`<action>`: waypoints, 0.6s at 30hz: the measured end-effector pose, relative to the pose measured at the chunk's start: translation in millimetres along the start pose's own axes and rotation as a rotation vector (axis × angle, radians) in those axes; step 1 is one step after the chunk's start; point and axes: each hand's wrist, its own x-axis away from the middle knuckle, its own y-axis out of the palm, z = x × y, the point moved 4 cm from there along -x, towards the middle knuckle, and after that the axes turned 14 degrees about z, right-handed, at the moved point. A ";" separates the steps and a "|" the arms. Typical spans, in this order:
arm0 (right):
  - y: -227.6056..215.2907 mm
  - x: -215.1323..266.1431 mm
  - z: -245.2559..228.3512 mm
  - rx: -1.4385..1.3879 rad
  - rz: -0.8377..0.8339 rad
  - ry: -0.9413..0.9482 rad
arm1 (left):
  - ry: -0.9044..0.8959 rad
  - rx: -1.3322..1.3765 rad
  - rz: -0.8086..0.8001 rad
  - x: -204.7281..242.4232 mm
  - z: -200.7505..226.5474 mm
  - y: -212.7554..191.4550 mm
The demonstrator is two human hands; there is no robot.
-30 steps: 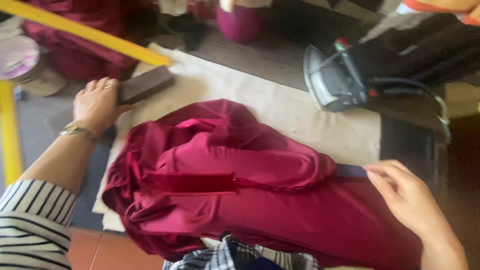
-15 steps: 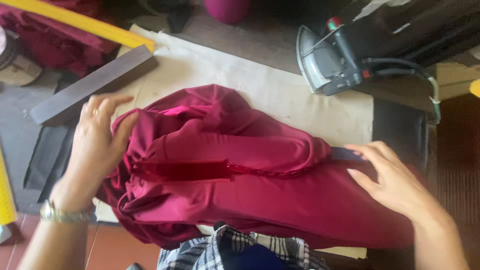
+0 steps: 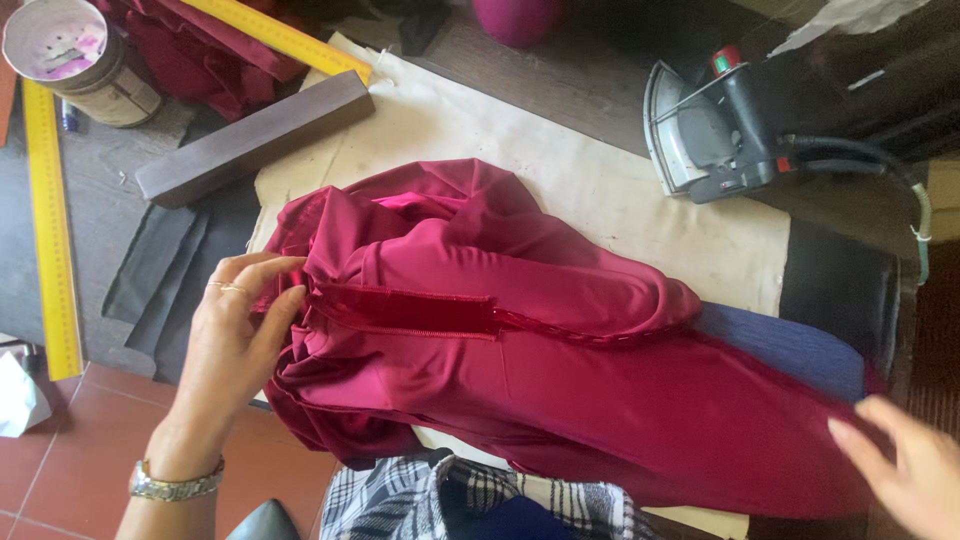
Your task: The person irons a piece of maroon fabric on a work table using a steam iron. They repeatedly smooth the fabric with their hands, lift sections to check the seams, and apply the iron to different areas of the garment.
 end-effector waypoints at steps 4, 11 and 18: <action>-45.8 39.8 -51.5 -0.205 0.006 0.061 | 0.201 -0.009 0.075 4.5 20.8 5.6; 1.5 28.7 23.6 -0.429 0.133 -0.028 | 0.139 -0.006 -0.029 -5.1 23.8 20.8; 4.0 46.9 62.1 -0.056 0.166 -0.284 | 0.075 -0.079 -0.151 -3.9 14.1 26.4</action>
